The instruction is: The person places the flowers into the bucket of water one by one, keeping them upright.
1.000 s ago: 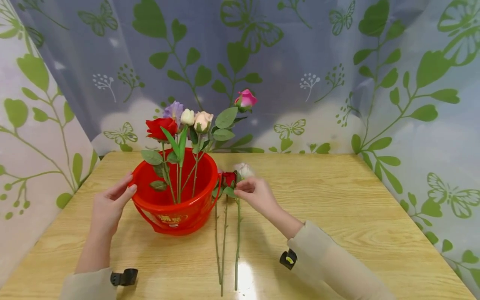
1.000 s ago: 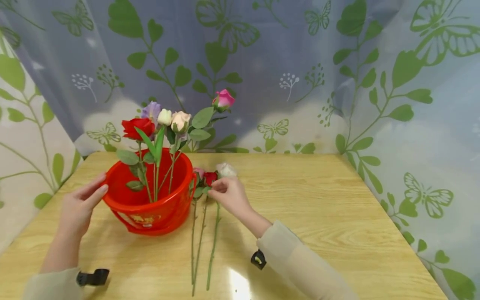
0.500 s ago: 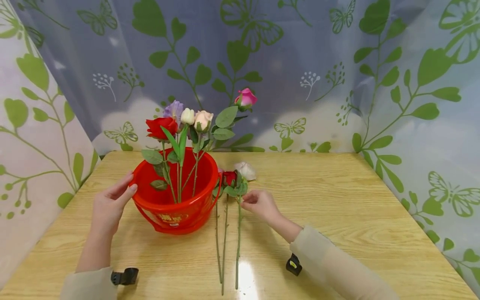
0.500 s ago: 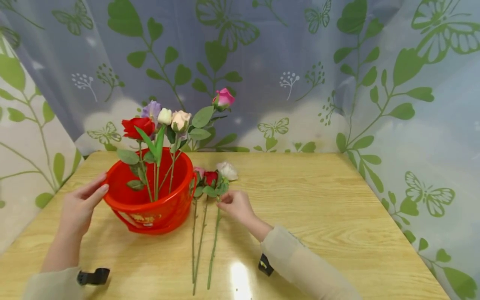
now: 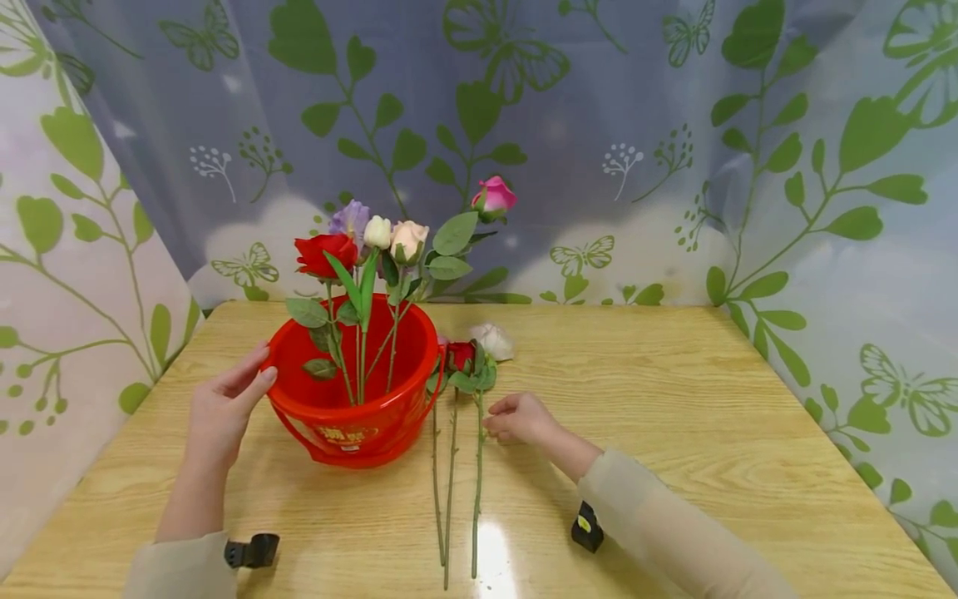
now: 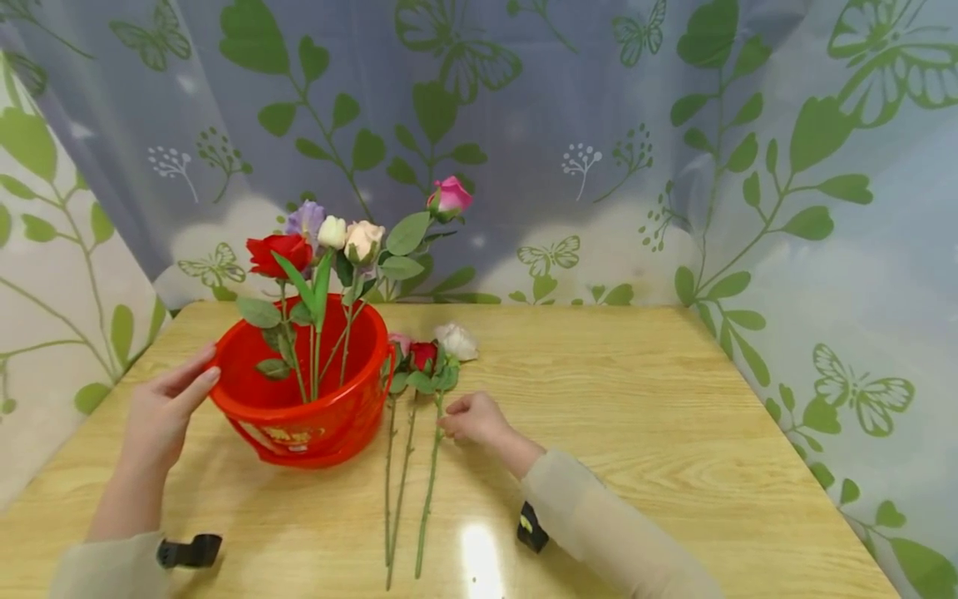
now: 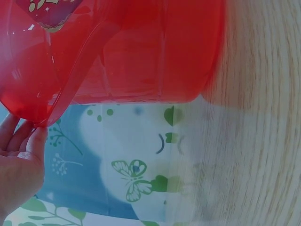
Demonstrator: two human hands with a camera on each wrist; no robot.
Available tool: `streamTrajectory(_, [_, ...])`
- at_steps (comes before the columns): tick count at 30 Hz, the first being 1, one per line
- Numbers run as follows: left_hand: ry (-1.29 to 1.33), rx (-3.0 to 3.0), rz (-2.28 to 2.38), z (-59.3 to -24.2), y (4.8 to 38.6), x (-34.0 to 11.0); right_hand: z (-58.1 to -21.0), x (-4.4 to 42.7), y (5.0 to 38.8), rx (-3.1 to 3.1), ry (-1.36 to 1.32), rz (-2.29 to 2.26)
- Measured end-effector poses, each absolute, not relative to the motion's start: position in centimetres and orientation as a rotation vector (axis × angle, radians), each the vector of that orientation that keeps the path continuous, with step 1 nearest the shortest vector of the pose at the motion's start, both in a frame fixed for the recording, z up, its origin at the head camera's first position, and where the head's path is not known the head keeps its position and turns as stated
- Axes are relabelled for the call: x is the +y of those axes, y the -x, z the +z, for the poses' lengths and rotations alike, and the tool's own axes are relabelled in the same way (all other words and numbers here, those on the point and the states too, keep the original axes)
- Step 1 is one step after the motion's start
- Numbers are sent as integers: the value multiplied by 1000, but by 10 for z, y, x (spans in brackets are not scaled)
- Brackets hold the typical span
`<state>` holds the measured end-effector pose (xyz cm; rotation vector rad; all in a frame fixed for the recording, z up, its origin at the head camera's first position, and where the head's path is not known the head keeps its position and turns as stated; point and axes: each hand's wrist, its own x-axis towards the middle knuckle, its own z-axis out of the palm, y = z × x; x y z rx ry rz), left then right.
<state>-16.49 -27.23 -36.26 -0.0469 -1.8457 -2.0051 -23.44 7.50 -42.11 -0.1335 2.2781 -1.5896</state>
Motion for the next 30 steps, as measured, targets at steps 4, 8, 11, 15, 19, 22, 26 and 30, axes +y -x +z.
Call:
streamTrajectory(4, [41, -1842, -2008, -363, 165, -272, -421, 75, 237, 2198, 82, -1635])
streamTrajectory(8, [36, -1847, -1996, -363, 166, -272, -421, 73, 237, 2164, 50, -1657])
streamTrajectory(11, [37, -1840, -1998, -362, 166, -272, -422, 71, 238, 2179, 38, -1639])
streamTrajectory(15, [39, -1825, -2003, -362, 166, -271, -424, 67, 242, 2222, 33, -1599])
streamTrajectory(19, [41, -1823, -1997, -362, 166, -271, -426, 64, 244, 2277, 29, -1546])
streamTrajectory(22, [43, -1825, -1995, -363, 166, -271, -427, 62, 246, 2328, 14, -1501])
streamTrajectory(26, [35, -1833, -1995, -363, 166, -272, -427, 58, 246, 2385, -10, -1463])
streamTrajectory(30, [28, -1832, -1998, -363, 166, -272, -428, 56, 248, 2419, -21, -1439])
